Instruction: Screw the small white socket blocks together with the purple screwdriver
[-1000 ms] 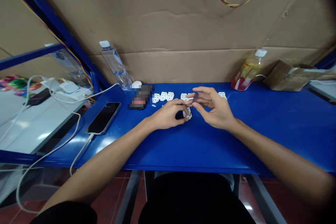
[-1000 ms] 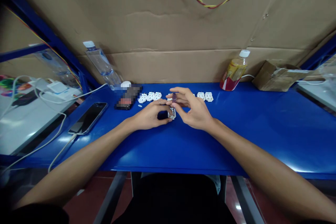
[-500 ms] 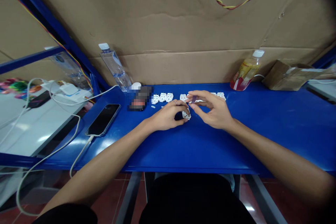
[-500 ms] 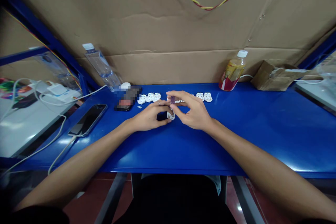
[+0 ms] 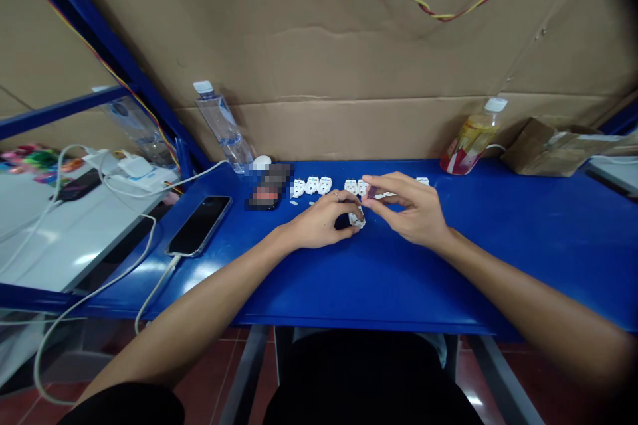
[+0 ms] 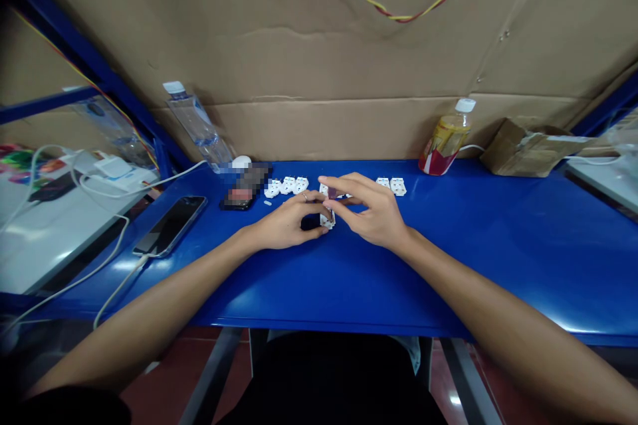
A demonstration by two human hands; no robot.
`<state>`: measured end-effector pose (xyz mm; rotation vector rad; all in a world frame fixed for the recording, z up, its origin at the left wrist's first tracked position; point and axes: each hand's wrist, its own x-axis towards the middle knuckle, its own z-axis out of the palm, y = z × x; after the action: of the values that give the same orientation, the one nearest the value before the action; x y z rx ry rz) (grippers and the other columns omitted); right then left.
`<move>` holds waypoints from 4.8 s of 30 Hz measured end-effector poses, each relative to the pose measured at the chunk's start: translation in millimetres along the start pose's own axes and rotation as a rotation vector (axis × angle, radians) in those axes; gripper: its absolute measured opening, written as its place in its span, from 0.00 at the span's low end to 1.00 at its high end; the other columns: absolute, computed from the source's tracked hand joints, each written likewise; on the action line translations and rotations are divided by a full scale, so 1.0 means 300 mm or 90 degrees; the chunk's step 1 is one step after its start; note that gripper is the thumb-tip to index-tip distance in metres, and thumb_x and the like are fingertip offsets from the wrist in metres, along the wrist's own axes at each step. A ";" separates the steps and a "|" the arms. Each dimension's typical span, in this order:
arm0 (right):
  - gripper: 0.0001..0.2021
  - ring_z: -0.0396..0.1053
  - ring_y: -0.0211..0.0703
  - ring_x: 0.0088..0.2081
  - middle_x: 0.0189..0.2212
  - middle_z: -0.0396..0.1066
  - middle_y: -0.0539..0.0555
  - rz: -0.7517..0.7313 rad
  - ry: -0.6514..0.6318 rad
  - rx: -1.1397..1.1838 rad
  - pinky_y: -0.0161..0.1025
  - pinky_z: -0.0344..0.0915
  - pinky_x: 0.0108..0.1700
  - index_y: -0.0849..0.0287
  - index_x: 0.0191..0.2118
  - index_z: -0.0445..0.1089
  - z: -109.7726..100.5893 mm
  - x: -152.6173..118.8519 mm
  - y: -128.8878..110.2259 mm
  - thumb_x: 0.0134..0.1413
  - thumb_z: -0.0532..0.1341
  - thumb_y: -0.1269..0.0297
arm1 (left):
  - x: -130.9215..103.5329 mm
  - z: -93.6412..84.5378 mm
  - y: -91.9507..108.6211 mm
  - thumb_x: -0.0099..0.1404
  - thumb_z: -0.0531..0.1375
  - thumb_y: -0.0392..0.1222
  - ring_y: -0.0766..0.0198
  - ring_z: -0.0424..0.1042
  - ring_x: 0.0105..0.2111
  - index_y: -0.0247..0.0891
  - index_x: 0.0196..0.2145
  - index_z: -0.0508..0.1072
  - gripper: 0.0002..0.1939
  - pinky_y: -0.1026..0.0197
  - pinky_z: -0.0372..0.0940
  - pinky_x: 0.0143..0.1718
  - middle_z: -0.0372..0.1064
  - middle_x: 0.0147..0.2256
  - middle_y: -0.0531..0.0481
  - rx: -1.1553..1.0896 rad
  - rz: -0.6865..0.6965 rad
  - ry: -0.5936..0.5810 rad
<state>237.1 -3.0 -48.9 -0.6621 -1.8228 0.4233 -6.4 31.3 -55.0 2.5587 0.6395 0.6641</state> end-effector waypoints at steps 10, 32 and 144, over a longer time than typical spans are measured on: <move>0.26 0.84 0.46 0.48 0.55 0.82 0.52 0.002 -0.010 -0.018 0.48 0.89 0.51 0.42 0.68 0.74 0.000 0.001 -0.002 0.67 0.70 0.66 | -0.001 0.001 0.009 0.73 0.67 0.40 0.50 0.73 0.59 0.42 0.50 0.81 0.09 0.44 0.70 0.63 0.73 0.59 0.42 0.009 -0.019 -0.001; 0.22 0.84 0.47 0.52 0.56 0.80 0.53 0.011 -0.007 0.002 0.48 0.88 0.53 0.44 0.64 0.76 -0.007 0.012 -0.011 0.67 0.71 0.66 | 0.007 0.011 0.014 0.75 0.66 0.42 0.50 0.74 0.60 0.42 0.46 0.82 0.05 0.42 0.69 0.65 0.76 0.56 0.43 -0.009 -0.033 0.026; 0.23 0.82 0.50 0.53 0.58 0.80 0.55 -0.008 -0.040 -0.040 0.52 0.87 0.54 0.44 0.66 0.76 0.002 0.014 -0.010 0.70 0.69 0.65 | 0.017 0.000 0.019 0.71 0.67 0.40 0.53 0.79 0.52 0.42 0.43 0.82 0.04 0.45 0.74 0.58 0.78 0.53 0.44 -0.039 -0.068 0.011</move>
<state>234.8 -2.6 -44.4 -0.6870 -1.9049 0.3841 -0.5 29.5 -50.4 2.4454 0.7448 0.6608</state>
